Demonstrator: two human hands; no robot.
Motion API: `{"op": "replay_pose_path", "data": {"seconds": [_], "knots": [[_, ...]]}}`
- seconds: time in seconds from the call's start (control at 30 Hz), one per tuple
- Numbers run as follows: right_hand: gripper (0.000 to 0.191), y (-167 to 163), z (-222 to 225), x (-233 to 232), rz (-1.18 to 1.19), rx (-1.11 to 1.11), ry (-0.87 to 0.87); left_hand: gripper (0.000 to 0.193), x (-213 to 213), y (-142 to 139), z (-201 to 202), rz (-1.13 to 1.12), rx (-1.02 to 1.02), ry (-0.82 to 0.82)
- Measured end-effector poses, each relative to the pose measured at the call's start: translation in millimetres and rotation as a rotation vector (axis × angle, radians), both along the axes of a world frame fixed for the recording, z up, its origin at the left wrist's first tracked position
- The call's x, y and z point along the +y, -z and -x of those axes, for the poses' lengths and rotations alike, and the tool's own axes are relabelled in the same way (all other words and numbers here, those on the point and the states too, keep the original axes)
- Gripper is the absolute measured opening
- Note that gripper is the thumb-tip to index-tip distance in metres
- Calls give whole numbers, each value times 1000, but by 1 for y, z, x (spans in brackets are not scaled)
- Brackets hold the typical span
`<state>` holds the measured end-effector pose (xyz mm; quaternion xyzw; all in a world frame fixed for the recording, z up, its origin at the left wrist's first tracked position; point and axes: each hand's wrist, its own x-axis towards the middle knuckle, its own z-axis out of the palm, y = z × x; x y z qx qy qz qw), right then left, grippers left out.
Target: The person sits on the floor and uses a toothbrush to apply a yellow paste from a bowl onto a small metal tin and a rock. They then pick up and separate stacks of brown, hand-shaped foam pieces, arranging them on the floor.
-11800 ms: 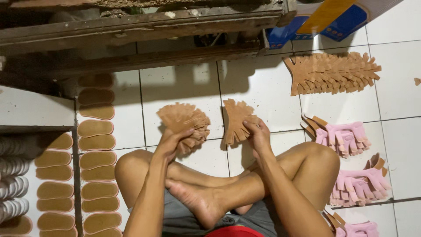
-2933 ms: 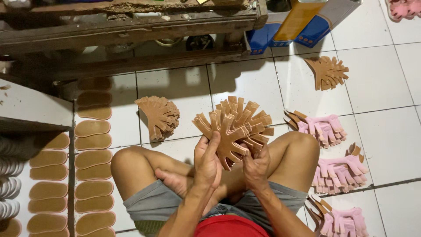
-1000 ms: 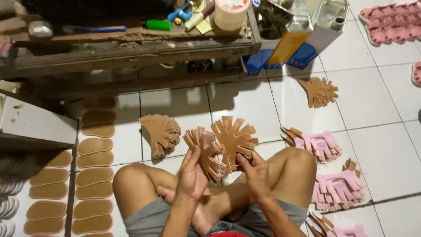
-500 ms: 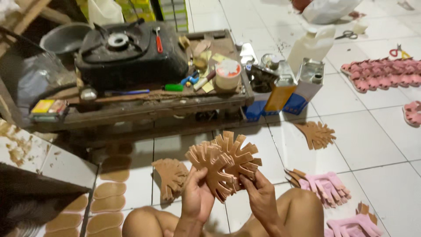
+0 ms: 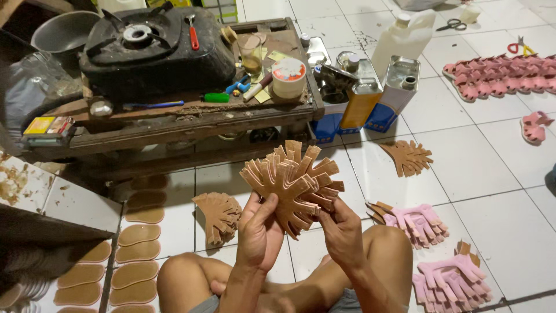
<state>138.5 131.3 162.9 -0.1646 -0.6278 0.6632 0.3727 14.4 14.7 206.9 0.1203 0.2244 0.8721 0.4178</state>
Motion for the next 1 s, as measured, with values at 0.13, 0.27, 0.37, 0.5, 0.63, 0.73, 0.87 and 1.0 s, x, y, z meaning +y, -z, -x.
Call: {"op": "replay_pose_path", "data": {"seconds": [0.13, 0.27, 0.37, 0.5, 0.63, 0.73, 0.87, 1.0], "knots": [[30, 7, -2, -3, -10, -20, -11, 41, -1, 7, -2, 18, 39, 10], [27, 20, -3, -6, -88, -55, 0, 43, -1, 19, 0, 72, 38, -2], [30, 28, -4, -9, -45, -63, -19, 44, 0, 27, 1, 72, 59, -40], [29, 37, -5, -13, -142, -119, -18, 45, -2, 41, -1, 170, 110, -101], [28, 47, -11, -21, -170, -178, -37, 41, -10, 65, -5, 240, 120, -142], [23, 57, -22, -27, -185, -318, -30, 38, -21, 83, -10, 281, 120, -163], [39, 69, -37, -26, 114, -206, -213, 39, -33, 95, -10, 236, 39, -120], [33, 80, -40, -25, 48, -266, -98, 39, -41, 98, -9, 235, 29, -69]]}}
